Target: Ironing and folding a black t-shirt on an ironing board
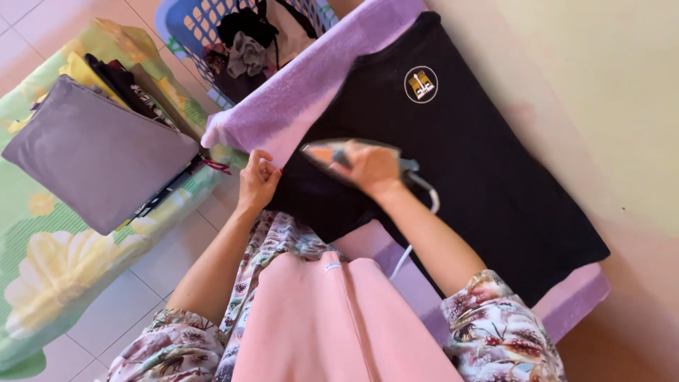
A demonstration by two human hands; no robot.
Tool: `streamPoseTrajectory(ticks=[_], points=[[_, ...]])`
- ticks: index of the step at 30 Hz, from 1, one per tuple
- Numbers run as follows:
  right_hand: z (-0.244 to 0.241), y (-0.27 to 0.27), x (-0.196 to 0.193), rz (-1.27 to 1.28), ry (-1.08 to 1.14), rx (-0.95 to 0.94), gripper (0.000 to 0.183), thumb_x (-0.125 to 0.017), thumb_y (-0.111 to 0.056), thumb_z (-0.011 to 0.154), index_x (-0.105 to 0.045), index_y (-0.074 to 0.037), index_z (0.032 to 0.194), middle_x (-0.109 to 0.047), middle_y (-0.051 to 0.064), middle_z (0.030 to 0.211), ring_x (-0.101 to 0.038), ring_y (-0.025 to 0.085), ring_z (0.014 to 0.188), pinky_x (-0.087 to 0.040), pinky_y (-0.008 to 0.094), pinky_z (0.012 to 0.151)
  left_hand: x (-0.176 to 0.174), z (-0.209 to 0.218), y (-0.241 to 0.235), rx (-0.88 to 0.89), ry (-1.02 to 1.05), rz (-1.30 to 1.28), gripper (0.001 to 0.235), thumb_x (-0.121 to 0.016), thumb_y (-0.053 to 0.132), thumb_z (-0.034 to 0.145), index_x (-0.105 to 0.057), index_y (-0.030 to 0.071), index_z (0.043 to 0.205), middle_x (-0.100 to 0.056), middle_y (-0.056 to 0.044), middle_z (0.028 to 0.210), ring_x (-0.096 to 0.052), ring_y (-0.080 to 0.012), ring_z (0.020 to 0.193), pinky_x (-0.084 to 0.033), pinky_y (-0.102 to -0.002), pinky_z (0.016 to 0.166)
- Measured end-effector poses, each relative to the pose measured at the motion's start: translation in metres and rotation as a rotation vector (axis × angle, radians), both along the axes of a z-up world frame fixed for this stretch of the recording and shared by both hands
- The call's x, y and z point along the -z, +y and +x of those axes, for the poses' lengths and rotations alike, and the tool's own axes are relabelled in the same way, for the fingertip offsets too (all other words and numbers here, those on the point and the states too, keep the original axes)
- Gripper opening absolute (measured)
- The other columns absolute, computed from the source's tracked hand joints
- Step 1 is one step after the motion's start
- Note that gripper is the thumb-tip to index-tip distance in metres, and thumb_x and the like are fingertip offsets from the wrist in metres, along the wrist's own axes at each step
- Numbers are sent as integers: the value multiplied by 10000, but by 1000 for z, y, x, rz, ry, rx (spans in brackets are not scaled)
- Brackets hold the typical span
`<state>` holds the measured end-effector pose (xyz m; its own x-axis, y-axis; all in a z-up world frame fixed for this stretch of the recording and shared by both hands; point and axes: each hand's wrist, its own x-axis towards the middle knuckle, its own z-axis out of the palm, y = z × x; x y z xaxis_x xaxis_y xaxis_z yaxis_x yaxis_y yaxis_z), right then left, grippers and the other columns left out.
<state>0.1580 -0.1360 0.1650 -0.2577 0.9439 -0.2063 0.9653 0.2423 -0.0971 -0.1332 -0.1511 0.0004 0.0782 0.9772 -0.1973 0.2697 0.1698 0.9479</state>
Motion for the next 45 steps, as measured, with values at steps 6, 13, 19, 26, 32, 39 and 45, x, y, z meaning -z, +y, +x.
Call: streamPoseTrajectory(ticks=[6, 13, 19, 26, 32, 39, 45], points=[[22, -53, 33, -45, 19, -64, 581, -496, -680, 924, -636, -128, 1041, -762, 184, 818, -764, 398, 749, -598, 527, 668, 11, 4, -2, 52, 178, 115, 360, -743, 91, 814, -542, 234, 1076, -709, 20, 729, -659, -148, 572, -489, -237, 538], [90, -67, 15, -6, -26, 244, 718, -473, -808, 896, -614, -114, 1014, -758, 187, 811, -761, 398, 766, -598, 508, 699, -62, 61, 3, 201, 877, 713, 336, -715, 113, 698, -580, 173, 1000, -572, -69, 991, -600, -290, 970, -509, -372, 828], [55, -159, -6, -90, -14, 390, 613, -542, -694, 920, -638, -107, 1066, -748, 176, 766, -769, 362, 734, -610, 485, 646, -76, 136, 28, 299, 528, 790, 420, -624, -17, 838, -556, 38, 1249, -536, -210, 1295, -499, -417, 1303, -396, -505, 1103], [188, -125, 24, 0, -89, 774, 739, -492, -847, 870, -589, -127, 1004, -729, 209, 758, -757, 407, 765, -588, 526, 669, -38, 154, 103, 52, 399, 610, 556, -699, -4, 897, -462, 45, 1398, -517, -257, 1172, -545, -497, 1098, -429, -574, 972], [157, -88, -3, -13, -45, 863, 690, -556, -796, 857, -635, -117, 956, -733, 234, 775, -754, 429, 814, -585, 532, 705, -19, 166, 165, 211, 219, 276, 361, -723, 163, 908, -615, 342, 1202, -738, 15, 945, -706, -270, 954, -526, -399, 858], [88, -41, 8, 94, 0, 429, 647, -465, -738, 939, -606, -111, 1016, -738, 157, 763, -760, 345, 706, -609, 478, 610, -23, 167, 210, 535, 157, 384, 703, -707, -76, 733, -681, 218, 1371, -629, -135, 1325, -602, -396, 1236, -472, -485, 1073], [70, 54, -2, -57, 71, 699, 597, -536, -724, 894, -592, -147, 1039, -756, 172, 874, -757, 411, 819, -589, 533, 711, -61, 164, 204, 562, 98, 442, 646, -592, -132, 780, -630, 70, 1393, -517, -229, 1388, -516, -491, 1302, -433, -546, 1104]])
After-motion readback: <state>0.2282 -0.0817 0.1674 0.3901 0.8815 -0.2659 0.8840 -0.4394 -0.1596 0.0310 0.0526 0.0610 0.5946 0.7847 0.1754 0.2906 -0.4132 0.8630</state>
